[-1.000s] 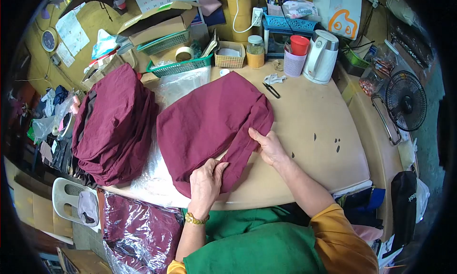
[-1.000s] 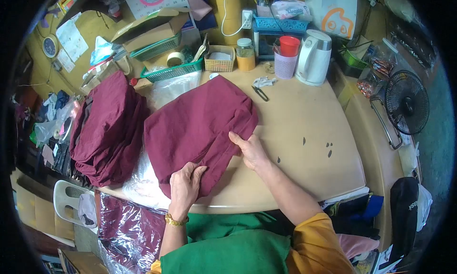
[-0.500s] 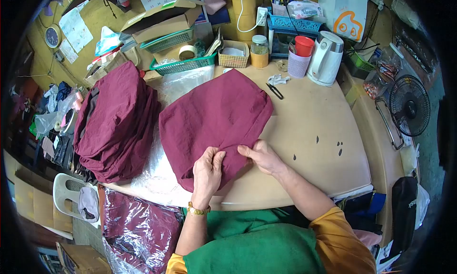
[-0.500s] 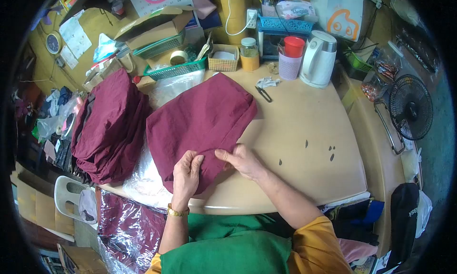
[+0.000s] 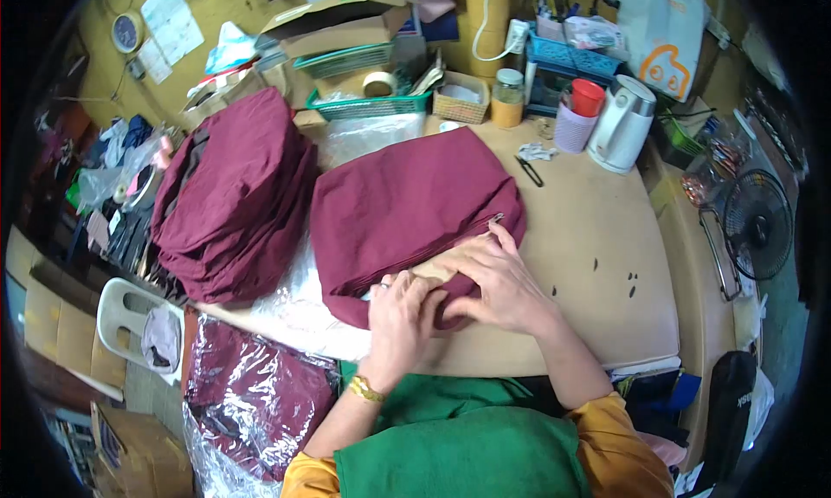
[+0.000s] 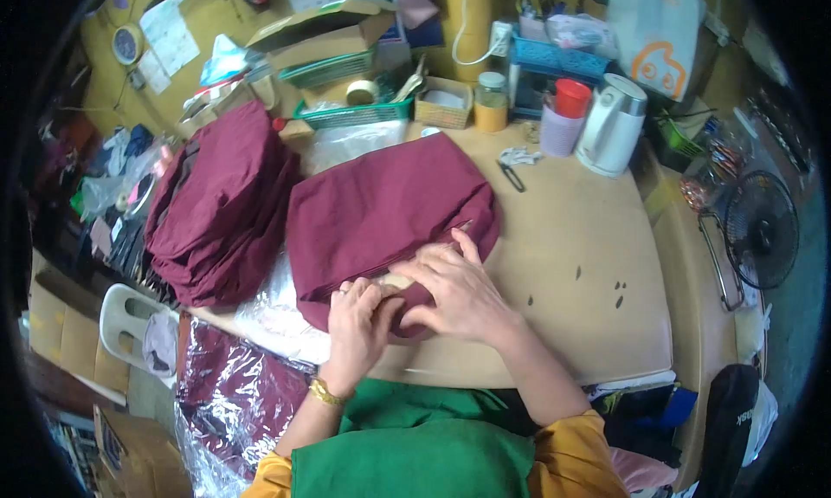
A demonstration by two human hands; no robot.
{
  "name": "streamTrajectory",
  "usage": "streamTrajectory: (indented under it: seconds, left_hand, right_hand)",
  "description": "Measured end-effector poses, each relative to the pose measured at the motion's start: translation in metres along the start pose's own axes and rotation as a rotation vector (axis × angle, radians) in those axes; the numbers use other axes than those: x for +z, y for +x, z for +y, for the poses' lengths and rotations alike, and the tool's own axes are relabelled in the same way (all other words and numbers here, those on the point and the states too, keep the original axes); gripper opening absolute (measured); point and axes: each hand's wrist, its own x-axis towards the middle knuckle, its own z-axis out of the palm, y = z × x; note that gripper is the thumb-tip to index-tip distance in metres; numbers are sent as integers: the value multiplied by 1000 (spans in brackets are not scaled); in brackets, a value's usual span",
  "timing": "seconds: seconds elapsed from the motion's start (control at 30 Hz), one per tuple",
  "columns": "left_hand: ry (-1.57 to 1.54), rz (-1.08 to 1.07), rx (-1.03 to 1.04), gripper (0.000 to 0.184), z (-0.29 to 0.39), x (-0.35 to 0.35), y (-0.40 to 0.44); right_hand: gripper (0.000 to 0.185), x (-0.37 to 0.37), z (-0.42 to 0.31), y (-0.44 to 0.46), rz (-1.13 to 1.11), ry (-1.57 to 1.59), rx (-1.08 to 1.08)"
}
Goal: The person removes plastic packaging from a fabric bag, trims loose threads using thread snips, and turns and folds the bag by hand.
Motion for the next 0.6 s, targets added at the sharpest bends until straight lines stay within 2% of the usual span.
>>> streamTrajectory:
  seconds: [0.07,0.1,0.13,0.17,0.2,0.27,0.3,0.33,0.4,0.47,0.53,0.6]
  left_hand:
    - [-273,160,20,8,14,-4,-19]
    - [-425,-22,-24,10,13,-6,-40]
    - [-581,-205,-73,11,16,-11,-51]
    - [-748,-668,-393,14,17,-19,-57]
    - [-751,-657,-408,14,15,-13,-63]
    - [-1518,-261,-729,18,0,14,-76]
    - [-1577,-116,-701,25,-17,21,-75]
    - [-1824,-26,-711,27,-37,28,-73]
    - [-1864,315,-943,38,-46,19,-60]
    - [-1886,456,-947,36,-64,24,-61]
    - [-1893,471,-968,36,-67,20,-63]
    - [-1863,371,-916,36,-56,17,-63]
  right_hand:
    - [21,19,20,-8,-78,26,-4]
    - [17,22,27,-7,-153,30,2]
    - [8,15,21,1,-122,90,93]
    - [8,11,20,5,-49,101,122]
    - [9,8,20,7,20,111,156]
    - [9,2,17,10,68,119,157]
    - [8,0,16,8,82,120,178]
    - [8,-3,15,3,97,119,199]
    - [8,-5,17,-11,91,119,203]
    - [12,-8,19,-27,124,104,281]
    - [9,-18,17,-35,49,96,341]
    - [14,-21,1,-32,37,-222,415]
